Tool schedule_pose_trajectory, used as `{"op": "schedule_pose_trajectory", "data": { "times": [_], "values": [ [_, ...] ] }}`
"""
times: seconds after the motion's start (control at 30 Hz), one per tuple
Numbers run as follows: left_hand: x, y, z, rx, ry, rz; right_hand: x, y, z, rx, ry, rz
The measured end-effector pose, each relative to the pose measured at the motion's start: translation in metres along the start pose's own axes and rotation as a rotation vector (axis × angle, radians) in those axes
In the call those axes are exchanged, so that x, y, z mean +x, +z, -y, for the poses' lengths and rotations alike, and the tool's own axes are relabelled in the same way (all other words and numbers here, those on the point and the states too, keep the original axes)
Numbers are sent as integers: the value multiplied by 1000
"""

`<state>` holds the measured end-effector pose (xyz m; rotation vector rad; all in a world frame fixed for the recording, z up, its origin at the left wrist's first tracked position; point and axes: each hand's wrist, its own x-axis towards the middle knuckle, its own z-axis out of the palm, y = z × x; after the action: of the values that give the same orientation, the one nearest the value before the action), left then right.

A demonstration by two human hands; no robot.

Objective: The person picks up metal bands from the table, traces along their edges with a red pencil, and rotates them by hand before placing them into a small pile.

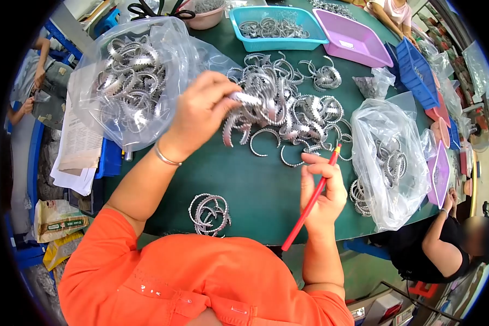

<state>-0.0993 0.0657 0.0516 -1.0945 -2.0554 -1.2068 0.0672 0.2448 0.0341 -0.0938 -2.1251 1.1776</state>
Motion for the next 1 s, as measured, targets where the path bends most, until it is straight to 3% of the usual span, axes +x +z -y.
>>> {"op": "schedule_pose_trajectory", "data": {
  "times": [0.07,0.13,0.2,0.23,0.33,0.47,0.53,0.67,0.73,0.87,0.9,0.93,1.0],
  "values": [
    [-1,-3,0,-13,-35,-32,-2,-1,-5,41,17,-25],
    [-13,1,6,-46,-210,54,-4,1,-5,51,35,-9],
    [-12,3,6,65,-170,273,-6,5,-4,64,53,7],
    [-7,3,1,38,-134,263,-5,8,-3,80,44,22],
    [10,3,-21,17,-46,169,-4,9,1,91,20,31],
    [21,6,-15,-24,-34,-154,-10,6,-3,105,56,-13],
    [20,6,-6,56,-97,57,-11,4,-7,78,23,51],
    [39,4,-14,154,-5,242,-11,8,0,131,48,7],
    [56,3,-23,96,91,33,-10,7,3,143,65,-14],
    [44,9,-24,-66,102,-182,-14,5,-2,157,72,-34],
    [39,11,-18,-70,108,-83,-15,4,-5,152,88,-30],
    [32,12,-15,-51,-100,194,-16,3,-6,147,106,-28],
    [36,14,-12,-39,-186,490,-17,3,-4,154,113,-25]
  ]
}}
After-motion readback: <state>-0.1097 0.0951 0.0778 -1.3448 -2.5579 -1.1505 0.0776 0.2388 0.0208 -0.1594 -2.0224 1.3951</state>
